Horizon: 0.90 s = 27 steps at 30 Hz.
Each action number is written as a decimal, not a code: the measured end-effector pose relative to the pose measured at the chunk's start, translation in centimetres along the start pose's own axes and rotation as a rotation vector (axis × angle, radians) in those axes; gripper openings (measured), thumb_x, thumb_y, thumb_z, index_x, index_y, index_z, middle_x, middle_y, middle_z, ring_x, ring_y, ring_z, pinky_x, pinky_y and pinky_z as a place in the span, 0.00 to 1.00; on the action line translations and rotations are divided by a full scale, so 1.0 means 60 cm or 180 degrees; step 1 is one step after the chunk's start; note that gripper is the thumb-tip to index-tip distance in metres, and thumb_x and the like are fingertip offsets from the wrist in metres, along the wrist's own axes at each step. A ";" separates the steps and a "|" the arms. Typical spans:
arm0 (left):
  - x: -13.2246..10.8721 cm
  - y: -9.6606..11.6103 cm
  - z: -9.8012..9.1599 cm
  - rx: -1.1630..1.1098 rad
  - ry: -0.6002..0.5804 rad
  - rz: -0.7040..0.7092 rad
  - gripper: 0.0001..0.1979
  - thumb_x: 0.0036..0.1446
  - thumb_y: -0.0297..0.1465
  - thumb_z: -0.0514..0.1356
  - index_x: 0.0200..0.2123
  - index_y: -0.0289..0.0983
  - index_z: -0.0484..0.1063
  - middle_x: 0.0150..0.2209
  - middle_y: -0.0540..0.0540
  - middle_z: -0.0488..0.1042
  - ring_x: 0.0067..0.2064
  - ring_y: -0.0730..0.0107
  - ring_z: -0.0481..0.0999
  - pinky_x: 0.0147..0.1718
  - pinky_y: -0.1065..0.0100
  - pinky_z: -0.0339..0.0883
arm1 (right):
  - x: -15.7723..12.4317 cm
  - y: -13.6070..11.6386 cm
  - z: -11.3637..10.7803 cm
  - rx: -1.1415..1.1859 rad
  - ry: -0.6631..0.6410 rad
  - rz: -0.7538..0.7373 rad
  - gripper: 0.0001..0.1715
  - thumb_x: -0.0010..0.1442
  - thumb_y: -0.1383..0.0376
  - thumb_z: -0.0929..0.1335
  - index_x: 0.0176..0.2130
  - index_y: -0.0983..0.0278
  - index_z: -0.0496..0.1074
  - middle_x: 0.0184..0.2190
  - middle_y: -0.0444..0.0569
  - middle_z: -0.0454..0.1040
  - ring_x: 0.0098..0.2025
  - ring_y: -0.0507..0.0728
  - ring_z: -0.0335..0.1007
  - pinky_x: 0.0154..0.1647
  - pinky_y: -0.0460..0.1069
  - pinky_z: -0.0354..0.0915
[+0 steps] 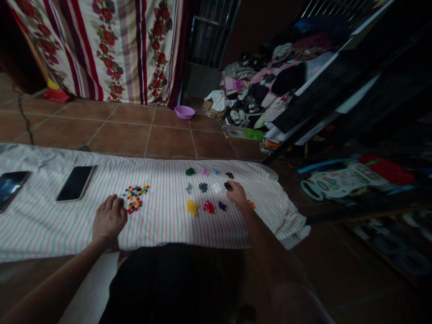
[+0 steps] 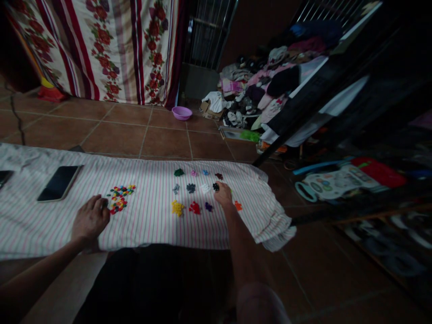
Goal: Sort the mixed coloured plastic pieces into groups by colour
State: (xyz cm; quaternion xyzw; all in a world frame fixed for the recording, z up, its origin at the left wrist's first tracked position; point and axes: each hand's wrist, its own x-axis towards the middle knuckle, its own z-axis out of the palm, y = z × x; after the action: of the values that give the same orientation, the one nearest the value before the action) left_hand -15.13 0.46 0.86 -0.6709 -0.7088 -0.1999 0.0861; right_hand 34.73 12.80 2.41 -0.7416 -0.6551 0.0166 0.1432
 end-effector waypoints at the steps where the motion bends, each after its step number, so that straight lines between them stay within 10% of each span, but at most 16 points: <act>1: 0.000 0.000 0.000 -0.0002 0.0017 0.0004 0.18 0.60 0.33 0.46 0.47 0.33 0.69 0.56 0.32 0.69 0.58 0.48 0.68 0.54 0.50 0.64 | 0.000 -0.001 -0.001 -0.0041 -0.0019 -0.0042 0.32 0.49 0.76 0.64 0.53 0.64 0.73 0.48 0.56 0.76 0.52 0.61 0.70 0.55 0.51 0.62; 15: 0.002 0.001 0.004 0.0016 -0.0019 -0.0073 0.16 0.60 0.30 0.49 0.47 0.33 0.69 0.56 0.33 0.69 0.60 0.50 0.66 0.56 0.52 0.61 | 0.003 -0.035 -0.015 0.0417 0.0734 -0.0368 0.22 0.53 0.70 0.61 0.45 0.66 0.76 0.43 0.58 0.74 0.48 0.62 0.70 0.53 0.56 0.66; 20: 0.003 0.002 0.005 -0.0017 -0.0051 -0.0118 0.15 0.60 0.30 0.49 0.47 0.34 0.70 0.56 0.34 0.69 0.60 0.51 0.66 0.57 0.53 0.61 | -0.016 -0.153 -0.008 0.1055 0.0809 -0.0942 0.20 0.57 0.68 0.59 0.42 0.64 0.76 0.40 0.56 0.74 0.42 0.60 0.72 0.48 0.55 0.68; 27: 0.003 0.003 0.007 -0.0045 -0.0030 -0.0114 0.15 0.60 0.30 0.49 0.47 0.33 0.70 0.56 0.33 0.69 0.61 0.50 0.65 0.58 0.53 0.60 | -0.077 -0.363 0.058 0.1830 -0.0144 -0.1743 0.15 0.60 0.69 0.62 0.41 0.61 0.77 0.37 0.50 0.74 0.40 0.55 0.72 0.43 0.49 0.69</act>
State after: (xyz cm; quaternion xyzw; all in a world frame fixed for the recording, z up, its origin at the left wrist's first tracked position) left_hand -14.90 0.77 0.59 -0.6596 -0.7197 -0.2033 0.0745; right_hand 12.25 11.13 3.45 -0.4686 -0.8003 0.1768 0.3296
